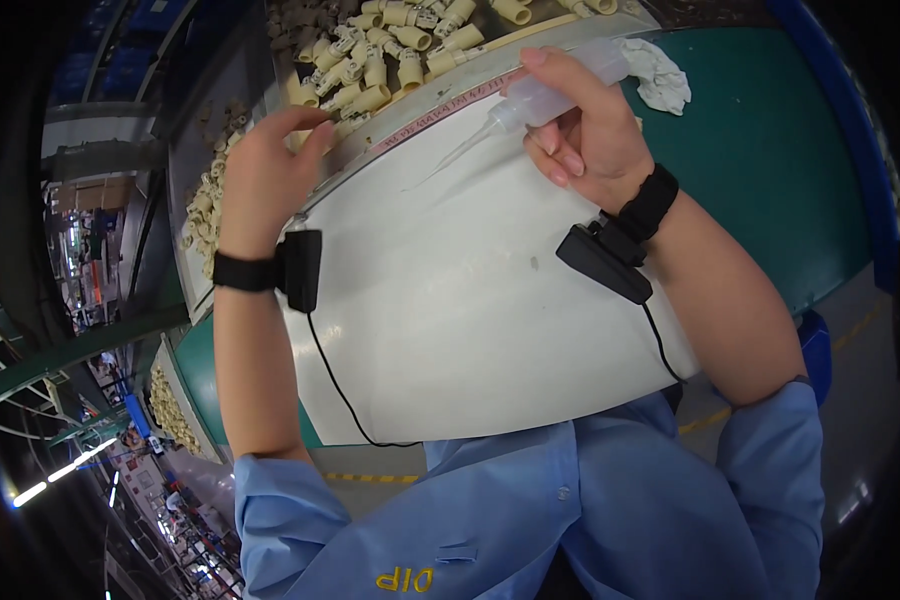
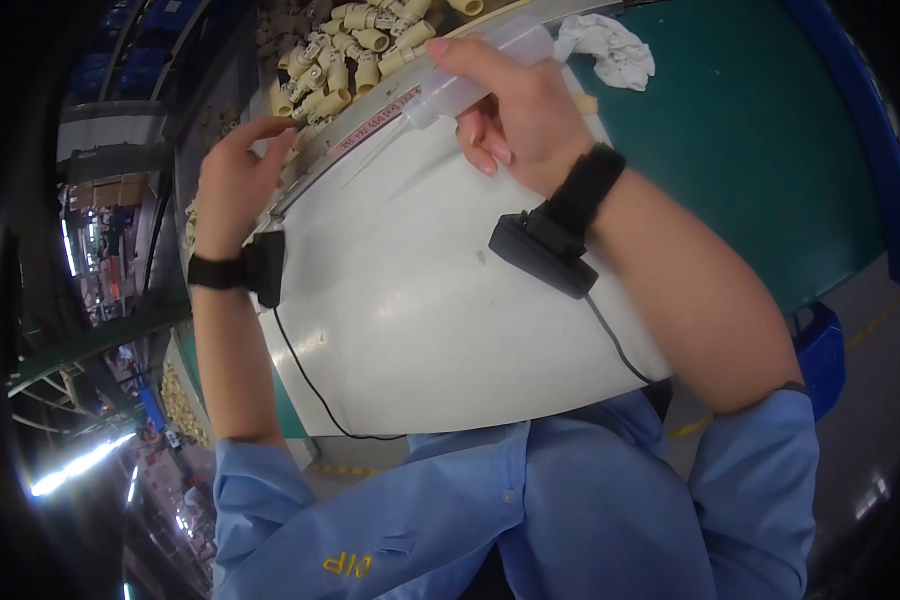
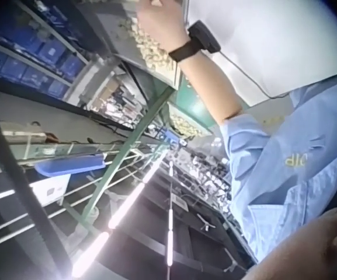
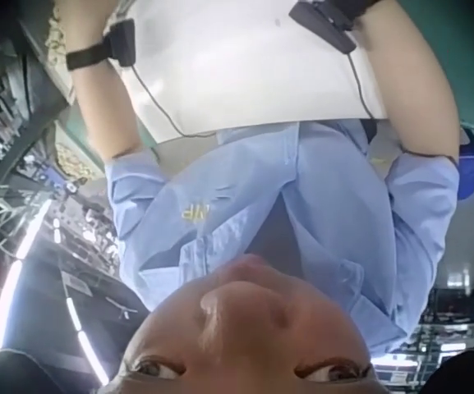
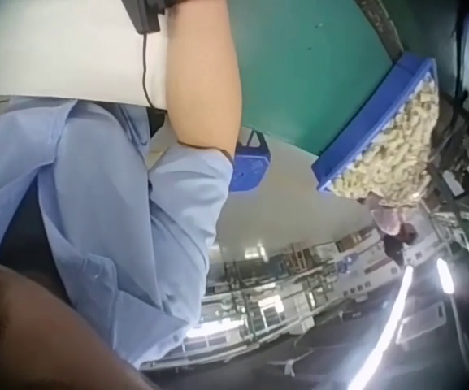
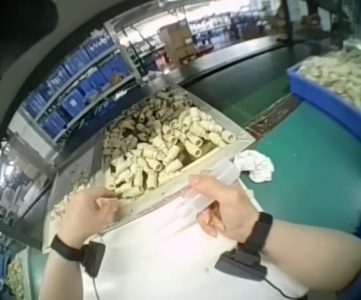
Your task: The person picks up a component from a tray, applies liquid to it from a squeeze bottle, and sets it down on the table, repeating the process for several components.
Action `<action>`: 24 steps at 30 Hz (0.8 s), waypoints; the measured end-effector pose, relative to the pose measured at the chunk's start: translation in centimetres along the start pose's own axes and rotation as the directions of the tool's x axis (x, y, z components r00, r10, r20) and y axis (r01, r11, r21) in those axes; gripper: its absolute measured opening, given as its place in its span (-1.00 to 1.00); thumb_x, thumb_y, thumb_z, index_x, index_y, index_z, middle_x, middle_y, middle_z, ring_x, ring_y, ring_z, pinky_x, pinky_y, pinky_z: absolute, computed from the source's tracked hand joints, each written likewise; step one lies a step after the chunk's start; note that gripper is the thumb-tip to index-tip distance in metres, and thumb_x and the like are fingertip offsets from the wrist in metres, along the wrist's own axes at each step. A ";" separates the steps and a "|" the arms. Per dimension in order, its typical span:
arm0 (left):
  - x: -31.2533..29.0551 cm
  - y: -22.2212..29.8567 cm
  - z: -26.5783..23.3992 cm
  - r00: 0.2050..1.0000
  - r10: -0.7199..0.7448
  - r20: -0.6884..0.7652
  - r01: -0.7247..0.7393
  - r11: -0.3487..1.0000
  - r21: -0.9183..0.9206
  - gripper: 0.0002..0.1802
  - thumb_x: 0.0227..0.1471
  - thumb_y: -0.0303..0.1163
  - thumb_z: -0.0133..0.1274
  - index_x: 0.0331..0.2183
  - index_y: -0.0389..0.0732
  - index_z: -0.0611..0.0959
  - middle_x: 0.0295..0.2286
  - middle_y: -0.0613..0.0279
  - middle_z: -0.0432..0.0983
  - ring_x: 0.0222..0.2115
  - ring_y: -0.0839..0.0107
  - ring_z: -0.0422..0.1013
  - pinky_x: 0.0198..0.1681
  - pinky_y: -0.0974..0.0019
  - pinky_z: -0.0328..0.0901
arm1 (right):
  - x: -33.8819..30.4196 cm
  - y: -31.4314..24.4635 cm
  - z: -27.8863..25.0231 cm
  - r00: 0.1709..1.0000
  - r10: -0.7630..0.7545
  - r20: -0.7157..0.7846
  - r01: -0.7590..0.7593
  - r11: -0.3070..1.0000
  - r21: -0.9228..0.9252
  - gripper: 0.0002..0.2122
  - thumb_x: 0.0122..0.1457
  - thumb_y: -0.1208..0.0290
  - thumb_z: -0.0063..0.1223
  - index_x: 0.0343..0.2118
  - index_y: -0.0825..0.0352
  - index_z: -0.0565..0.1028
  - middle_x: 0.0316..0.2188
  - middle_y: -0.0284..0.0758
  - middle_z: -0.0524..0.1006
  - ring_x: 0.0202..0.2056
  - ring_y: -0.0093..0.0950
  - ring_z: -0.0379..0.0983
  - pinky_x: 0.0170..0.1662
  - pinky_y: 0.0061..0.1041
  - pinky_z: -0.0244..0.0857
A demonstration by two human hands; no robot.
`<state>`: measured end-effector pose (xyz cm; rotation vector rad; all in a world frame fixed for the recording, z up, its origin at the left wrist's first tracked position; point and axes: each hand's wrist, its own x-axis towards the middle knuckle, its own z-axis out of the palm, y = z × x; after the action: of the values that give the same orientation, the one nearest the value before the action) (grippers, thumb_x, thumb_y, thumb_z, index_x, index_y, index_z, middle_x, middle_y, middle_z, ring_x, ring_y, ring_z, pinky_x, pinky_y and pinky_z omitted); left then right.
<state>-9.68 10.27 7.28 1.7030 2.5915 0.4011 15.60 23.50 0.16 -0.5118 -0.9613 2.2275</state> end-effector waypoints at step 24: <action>-10.8 3.0 5.6 0.995 0.010 0.103 0.088 0.443 -0.892 -0.77 0.28 -0.40 0.02 -0.09 -0.33 0.52 -0.34 0.26 0.50 -0.29 0.48 0.42 -0.13 0.42 0.29 | 0.6 1.1 -0.7 0.993 0.055 0.105 -0.059 0.998 0.033 -0.71 0.26 0.16 0.06 -0.41 0.33 0.52 -0.79 -0.41 0.33 -0.87 -0.64 0.06 -0.79 -0.59 0.06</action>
<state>-1.72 2.82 1.14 1.1606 1.6894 1.3582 15.18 23.71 -1.16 -0.4152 -0.9676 2.3385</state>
